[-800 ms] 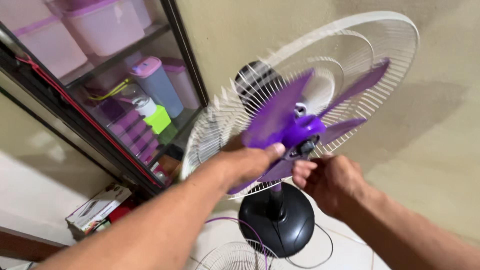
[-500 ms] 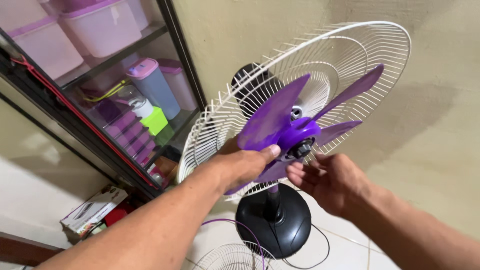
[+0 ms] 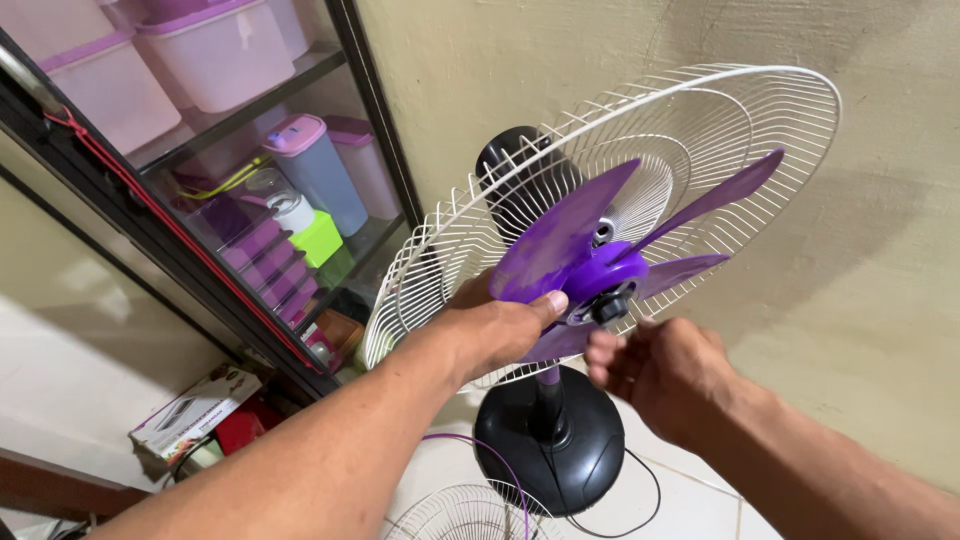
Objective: The person disassembles a standing electric fan by removing the front grille, fan blades, and rear grille. They then reassemble the fan by attaching the rear grille, fan blades, and front grille back onto the fan stand.
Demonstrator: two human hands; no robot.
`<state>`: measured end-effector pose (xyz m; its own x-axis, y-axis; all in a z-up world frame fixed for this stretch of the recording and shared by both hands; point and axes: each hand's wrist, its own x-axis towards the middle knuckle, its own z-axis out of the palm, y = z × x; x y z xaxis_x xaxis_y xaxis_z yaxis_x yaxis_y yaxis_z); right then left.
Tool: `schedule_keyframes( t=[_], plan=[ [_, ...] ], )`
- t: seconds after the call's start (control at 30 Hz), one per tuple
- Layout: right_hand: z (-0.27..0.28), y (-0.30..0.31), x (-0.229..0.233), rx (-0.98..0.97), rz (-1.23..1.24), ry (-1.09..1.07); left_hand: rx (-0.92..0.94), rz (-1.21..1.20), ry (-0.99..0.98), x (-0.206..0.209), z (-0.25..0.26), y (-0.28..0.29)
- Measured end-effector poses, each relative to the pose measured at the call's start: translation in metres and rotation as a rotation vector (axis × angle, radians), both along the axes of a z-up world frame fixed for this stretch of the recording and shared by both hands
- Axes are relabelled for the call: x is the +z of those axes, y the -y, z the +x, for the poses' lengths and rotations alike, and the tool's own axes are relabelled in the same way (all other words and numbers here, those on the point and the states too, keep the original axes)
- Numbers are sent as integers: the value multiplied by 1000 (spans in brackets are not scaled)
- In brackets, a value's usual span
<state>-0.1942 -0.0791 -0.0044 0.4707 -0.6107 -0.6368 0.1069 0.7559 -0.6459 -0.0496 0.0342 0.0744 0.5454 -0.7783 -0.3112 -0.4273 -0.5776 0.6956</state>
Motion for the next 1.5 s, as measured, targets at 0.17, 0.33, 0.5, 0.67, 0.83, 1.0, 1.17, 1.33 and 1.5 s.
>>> schedule_keyframes(
  t=[0.17,0.33,0.5,0.67,0.83,1.0,1.17,1.33,1.5],
  plan=[
    [1,-9,-3,-91,-237,45,-15,15,22,3,-2,-4],
    [2,-16,7,-132,63,177,28,51,-1,6,-6,-6],
    [-10,-21,24,-124,55,238,-16,16,-16,0,-2,-9],
    [-9,-25,40,-151,176,193,-225,-163,-162,-10,-1,-20],
    [0,-30,35,-78,210,296,-326,-97,-49,2,6,-24],
    [9,-20,27,-87,230,261,-336,-370,-58,17,4,-43],
    [13,-12,28,-137,213,291,305,-1108,-889,27,-20,-70],
    [16,-13,25,-197,182,254,683,-1442,-1516,38,-15,-51],
    [-2,-24,3,-243,101,330,807,-1510,-1478,43,-4,-31]
  ],
)
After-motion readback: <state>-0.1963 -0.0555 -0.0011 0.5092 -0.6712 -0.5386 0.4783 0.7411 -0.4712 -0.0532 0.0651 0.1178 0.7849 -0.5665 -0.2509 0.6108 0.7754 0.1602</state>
